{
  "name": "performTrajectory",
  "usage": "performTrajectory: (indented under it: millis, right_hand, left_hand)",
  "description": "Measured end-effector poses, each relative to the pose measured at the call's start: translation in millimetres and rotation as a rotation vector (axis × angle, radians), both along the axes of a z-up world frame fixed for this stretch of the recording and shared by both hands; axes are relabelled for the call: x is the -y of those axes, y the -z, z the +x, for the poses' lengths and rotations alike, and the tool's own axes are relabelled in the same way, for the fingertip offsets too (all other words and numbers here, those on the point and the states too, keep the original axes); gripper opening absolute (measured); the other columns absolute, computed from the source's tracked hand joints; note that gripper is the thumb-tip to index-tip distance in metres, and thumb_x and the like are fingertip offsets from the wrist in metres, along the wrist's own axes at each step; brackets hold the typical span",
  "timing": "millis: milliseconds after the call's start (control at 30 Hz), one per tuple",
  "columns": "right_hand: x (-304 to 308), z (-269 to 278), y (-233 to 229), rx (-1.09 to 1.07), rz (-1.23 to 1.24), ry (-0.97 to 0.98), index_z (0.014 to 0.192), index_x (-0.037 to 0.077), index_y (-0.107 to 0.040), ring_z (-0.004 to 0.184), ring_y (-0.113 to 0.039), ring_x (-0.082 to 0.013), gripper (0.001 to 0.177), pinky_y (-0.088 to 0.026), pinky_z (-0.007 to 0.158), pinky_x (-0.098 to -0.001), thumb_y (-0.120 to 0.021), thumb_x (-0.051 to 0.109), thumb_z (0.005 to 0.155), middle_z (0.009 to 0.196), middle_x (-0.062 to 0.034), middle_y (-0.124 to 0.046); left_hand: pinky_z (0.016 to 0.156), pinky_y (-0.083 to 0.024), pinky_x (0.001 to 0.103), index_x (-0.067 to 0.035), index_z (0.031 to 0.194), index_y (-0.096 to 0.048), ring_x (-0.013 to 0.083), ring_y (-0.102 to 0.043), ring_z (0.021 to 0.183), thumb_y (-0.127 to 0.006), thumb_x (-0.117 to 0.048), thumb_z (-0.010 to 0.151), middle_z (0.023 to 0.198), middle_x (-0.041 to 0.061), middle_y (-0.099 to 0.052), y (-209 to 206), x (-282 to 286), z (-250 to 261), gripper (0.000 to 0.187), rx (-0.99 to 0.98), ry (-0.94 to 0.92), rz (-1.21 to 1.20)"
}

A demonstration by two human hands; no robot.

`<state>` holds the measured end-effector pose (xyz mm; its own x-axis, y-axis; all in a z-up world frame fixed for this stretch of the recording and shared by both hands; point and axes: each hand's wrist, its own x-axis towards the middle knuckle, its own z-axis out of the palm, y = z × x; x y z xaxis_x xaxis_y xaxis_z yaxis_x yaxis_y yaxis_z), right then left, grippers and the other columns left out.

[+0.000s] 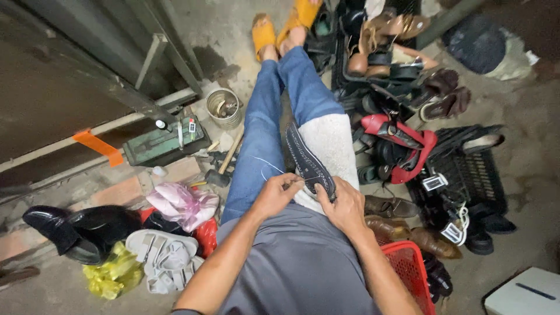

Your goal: Hand-stitching a shoe sole to the upper part of a shoe using a needle and thread.

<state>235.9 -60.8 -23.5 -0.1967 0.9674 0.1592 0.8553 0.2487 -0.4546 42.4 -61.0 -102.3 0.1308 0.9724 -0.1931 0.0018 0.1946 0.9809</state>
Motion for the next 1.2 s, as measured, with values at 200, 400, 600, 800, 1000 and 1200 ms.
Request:
performTrajectory:
  millis: [200,400,600,800,1000,1200]
  right_hand:
    - [3,-7,-13,-0.082,-0.119,0.071,0.084,0.008,-0.065,0.074,-0.07,-0.0396,0.038,-0.053,0.065,-0.045,-0.065,0.043,0.099,0.07,-0.0185,-0.067]
    - [4,-22,-23,-0.071,-0.091,0.104,0.078,0.005,-0.063,0.075,-0.07,-0.0434,0.041,-0.054,0.065,-0.0483,-0.068,0.042,0.096,0.067,-0.0218,-0.068]
    - [13,-10,-16,-0.102,-0.031,0.149,0.094,0.005,-0.074,0.051,-0.049,-0.019,0.026,-0.045,0.053,-0.0327,-0.067,0.03,0.091,0.061,-0.0058,-0.064]
    - [8,-9,-2,-0.129,-0.073,0.158,0.104,0.004,-0.075,0.059,-0.056,-0.0203,0.032,-0.049,0.059,-0.0322,-0.066,0.032,0.091,0.073,-0.0085,-0.072]
    - [3,-10,0,-0.129,-0.239,0.218,0.109,0.005,-0.075,0.067,-0.064,-0.0226,0.04,-0.052,0.066,-0.0332,-0.064,0.039,0.092,0.081,-0.0108,-0.076]
    - [19,-5,-19,-0.089,-0.104,0.229,0.1,0.006,-0.072,0.068,-0.067,-0.0246,0.035,-0.053,0.068,-0.0355,-0.064,0.039,0.092,0.083,-0.0089,-0.078]
  left_hand:
    - [0.067,-0.057,0.035,-0.003,0.108,-0.077,0.017,-0.066,0.069,-0.066,-0.02,0.097,0.069,0.01,-0.072,47,-17,2,0.024,0.027,-0.017,-0.014]
    - [0.064,-0.055,0.032,-0.003,0.108,-0.077,0.0156,-0.066,0.066,-0.067,-0.022,0.095,0.066,0.008,-0.071,31,-14,-6,0.025,0.028,-0.041,-0.009]
    - [0.064,-0.052,0.025,0.001,0.1,-0.075,0.0128,-0.062,0.067,-0.064,-0.02,0.092,0.077,0.005,-0.071,13,-5,-2,0.025,0.083,-0.075,0.026]
    - [0.06,-0.051,0.026,0.0,0.096,-0.075,0.0119,-0.058,0.063,-0.067,-0.021,0.092,0.073,0.004,-0.069,1,1,1,0.023,0.07,-0.057,0.002]
    - [0.063,-0.052,0.025,0.002,0.101,-0.075,0.0115,-0.061,0.066,-0.069,-0.019,0.091,0.078,0.005,-0.07,-8,5,-1,0.024,0.078,-0.048,0.006]
    - [0.056,-0.046,0.024,0.001,0.1,-0.075,0.0109,-0.055,0.064,-0.069,-0.012,0.089,0.078,0.004,-0.067,9,2,-6,0.017,0.117,-0.063,-0.024]
